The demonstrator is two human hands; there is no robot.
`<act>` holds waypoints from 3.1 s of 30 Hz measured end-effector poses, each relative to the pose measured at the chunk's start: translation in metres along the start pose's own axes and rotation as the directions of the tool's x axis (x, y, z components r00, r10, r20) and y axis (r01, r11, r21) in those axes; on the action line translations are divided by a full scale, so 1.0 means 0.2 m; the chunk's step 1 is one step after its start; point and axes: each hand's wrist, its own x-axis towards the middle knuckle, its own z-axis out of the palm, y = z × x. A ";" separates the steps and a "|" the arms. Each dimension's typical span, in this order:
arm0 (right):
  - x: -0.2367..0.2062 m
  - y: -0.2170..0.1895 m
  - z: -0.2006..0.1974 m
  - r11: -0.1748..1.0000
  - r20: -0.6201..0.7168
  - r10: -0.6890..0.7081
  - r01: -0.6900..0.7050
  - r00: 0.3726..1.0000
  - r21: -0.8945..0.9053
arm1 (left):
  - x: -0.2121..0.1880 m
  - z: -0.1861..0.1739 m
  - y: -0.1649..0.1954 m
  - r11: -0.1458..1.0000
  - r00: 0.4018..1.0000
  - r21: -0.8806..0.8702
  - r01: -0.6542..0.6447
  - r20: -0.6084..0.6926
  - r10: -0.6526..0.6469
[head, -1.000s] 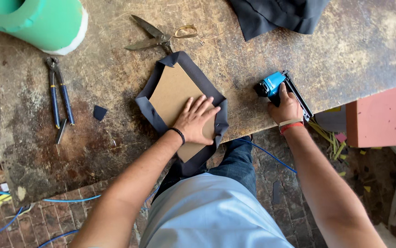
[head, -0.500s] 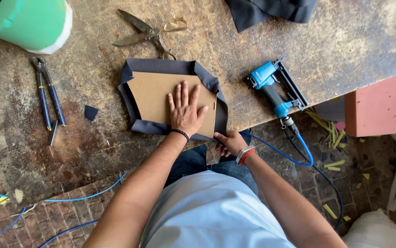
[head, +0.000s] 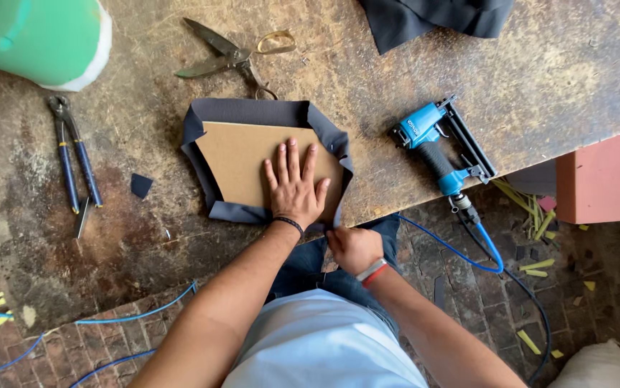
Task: The person staples dark fabric onto a long wooden frame using a pneumatic staple gun, then moves to a workbench to staple fabric onto a smaller cardboard piece. They trim excess fabric with scissors and continue stapling to secure the edges.
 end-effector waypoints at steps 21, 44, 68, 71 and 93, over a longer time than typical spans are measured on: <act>0.10 0.30 -0.48 0.982 -0.553 -0.012 -0.094 0.833 -0.162 | 0.06 -0.26 0.01 0.996 0.830 -0.019 -0.082 0.552 0.078; -0.28 0.17 -0.18 0.983 -0.071 0.022 -0.009 0.997 0.182 | 0.09 -0.30 0.00 0.991 0.733 -0.032 -0.128 0.671 0.116; 0.29 0.55 -0.73 0.967 -0.344 0.093 -0.167 0.934 -0.192 | 0.00 -0.37 -0.08 0.975 0.722 -0.167 -0.149 0.655 0.223; 0.39 0.60 -0.74 0.956 -0.412 0.033 -0.148 0.911 -0.252 | -0.04 -0.32 -0.10 0.956 0.844 -0.281 -0.083 0.490 0.218; 0.45 0.13 -0.41 0.856 0.286 0.316 -0.402 0.904 0.326 | 0.23 -0.10 0.07 0.981 0.997 -0.187 0.051 0.066 -0.040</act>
